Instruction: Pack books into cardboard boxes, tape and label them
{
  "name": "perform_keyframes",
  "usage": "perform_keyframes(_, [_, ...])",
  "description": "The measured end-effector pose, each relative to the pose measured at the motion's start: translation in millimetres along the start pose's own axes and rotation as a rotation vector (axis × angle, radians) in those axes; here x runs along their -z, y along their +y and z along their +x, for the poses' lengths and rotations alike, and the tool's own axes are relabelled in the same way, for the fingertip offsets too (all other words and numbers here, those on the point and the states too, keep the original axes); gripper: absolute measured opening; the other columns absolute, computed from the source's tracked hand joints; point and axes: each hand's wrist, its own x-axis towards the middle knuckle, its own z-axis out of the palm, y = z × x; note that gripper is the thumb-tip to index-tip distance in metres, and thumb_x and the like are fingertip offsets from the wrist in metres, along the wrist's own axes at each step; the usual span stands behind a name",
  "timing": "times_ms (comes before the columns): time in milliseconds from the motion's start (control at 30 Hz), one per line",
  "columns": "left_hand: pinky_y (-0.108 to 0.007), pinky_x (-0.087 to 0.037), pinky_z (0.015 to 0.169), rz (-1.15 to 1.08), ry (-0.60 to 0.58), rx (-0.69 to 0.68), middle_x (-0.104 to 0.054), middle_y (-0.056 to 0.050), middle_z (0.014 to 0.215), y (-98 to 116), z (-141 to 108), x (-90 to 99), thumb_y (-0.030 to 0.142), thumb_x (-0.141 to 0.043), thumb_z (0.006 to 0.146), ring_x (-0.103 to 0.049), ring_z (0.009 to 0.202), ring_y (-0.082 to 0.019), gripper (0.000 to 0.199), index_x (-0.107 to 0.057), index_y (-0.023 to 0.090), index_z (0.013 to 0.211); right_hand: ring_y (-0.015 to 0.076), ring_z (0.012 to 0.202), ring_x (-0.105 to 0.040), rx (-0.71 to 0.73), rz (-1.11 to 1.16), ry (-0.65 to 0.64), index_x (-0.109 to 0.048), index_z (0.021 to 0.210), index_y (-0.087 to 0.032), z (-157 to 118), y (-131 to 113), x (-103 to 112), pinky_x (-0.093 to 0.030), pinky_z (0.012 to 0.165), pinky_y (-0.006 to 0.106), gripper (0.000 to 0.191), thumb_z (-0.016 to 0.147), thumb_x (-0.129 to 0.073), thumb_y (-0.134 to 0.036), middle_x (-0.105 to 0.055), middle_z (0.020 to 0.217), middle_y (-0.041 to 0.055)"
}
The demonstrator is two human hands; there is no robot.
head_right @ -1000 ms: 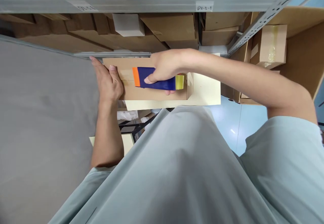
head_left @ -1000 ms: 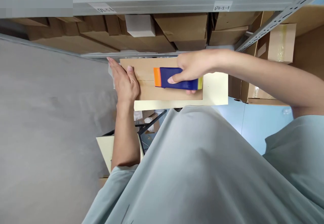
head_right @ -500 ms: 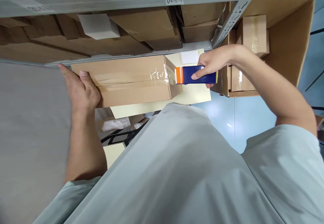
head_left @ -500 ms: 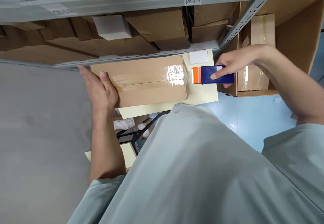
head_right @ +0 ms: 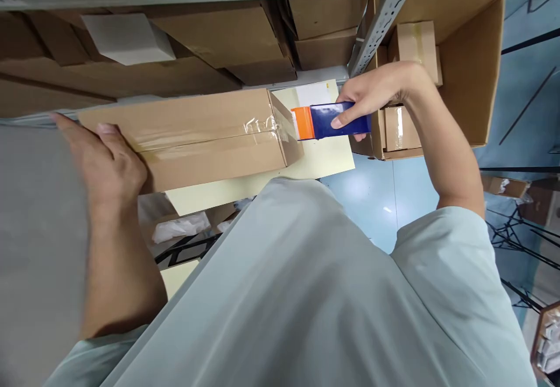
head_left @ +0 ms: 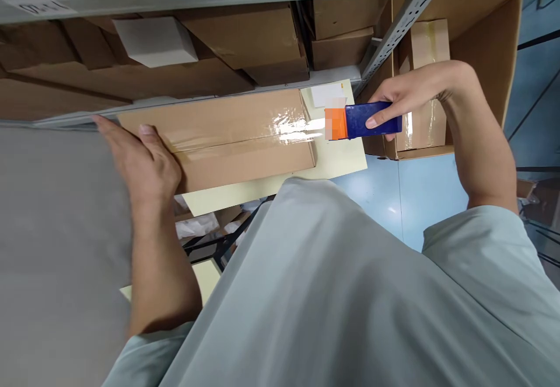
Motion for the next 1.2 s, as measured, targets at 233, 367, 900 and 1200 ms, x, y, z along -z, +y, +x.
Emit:
perform_keyframes(233, [-0.041, -0.008, 0.151, -0.014, -0.010, -0.043, -0.008, -0.027, 0.196, -4, 0, 0.5, 0.019, -0.047, 0.110, -0.010, 0.186, -0.024, 0.084, -0.016, -0.018, 0.179, 0.0114, 0.080, -0.078, -0.128, -0.142, 0.064, -0.078, 0.075, -0.008, 13, -19, -17, -0.053, 0.079, 0.027, 0.071, 0.104, -0.069, -0.073, -0.083, 0.084, 0.0033])
perform_keyframes(367, [-0.049, -0.009, 0.152, -0.098, 0.003, -0.097, -0.010, -0.031, 0.194, -15, 4, -4.1, 0.025, -0.051, 0.110, -0.012, 0.186, -0.031, 0.088, -0.017, -0.019, 0.178, 0.0263, 0.081, -0.080, -0.084, -0.070, 0.183, -0.082, 0.082, -0.022, 26, -24, -39, -0.062, 0.075, 0.039, 0.059, 0.085, -0.093, -0.079, -0.081, 0.077, 0.0064])
perform_keyframes(900, [-0.068, -0.003, 0.150, -0.435, 0.141, -0.797, -0.033, -0.017, 0.192, 48, -19, 14.2, 0.044, -0.047, 0.116, -0.015, 0.185, -0.035, 0.072, -0.042, 0.021, 0.184, 0.0481, 0.120, -0.081, -0.351, -0.594, 1.091, -0.065, 0.143, -0.009, 9, -188, -71, -0.058, 0.092, 0.046, 0.058, 0.118, -0.046, -0.058, -0.082, 0.130, 0.0324])
perform_keyframes(1200, [-0.070, -0.021, 0.149, -0.443, 0.197, -0.753, -0.032, -0.027, 0.191, 106, 72, 35.3, 0.016, -0.051, 0.101, -0.023, 0.183, -0.041, 0.082, -0.039, 0.005, 0.181, 0.0401, 0.134, -0.075, 0.149, -0.658, 1.025, -0.053, 0.154, -0.005, 120, -326, -6, -0.057, 0.113, 0.046, 0.050, 0.114, -0.042, -0.032, -0.077, 0.150, 0.0295])
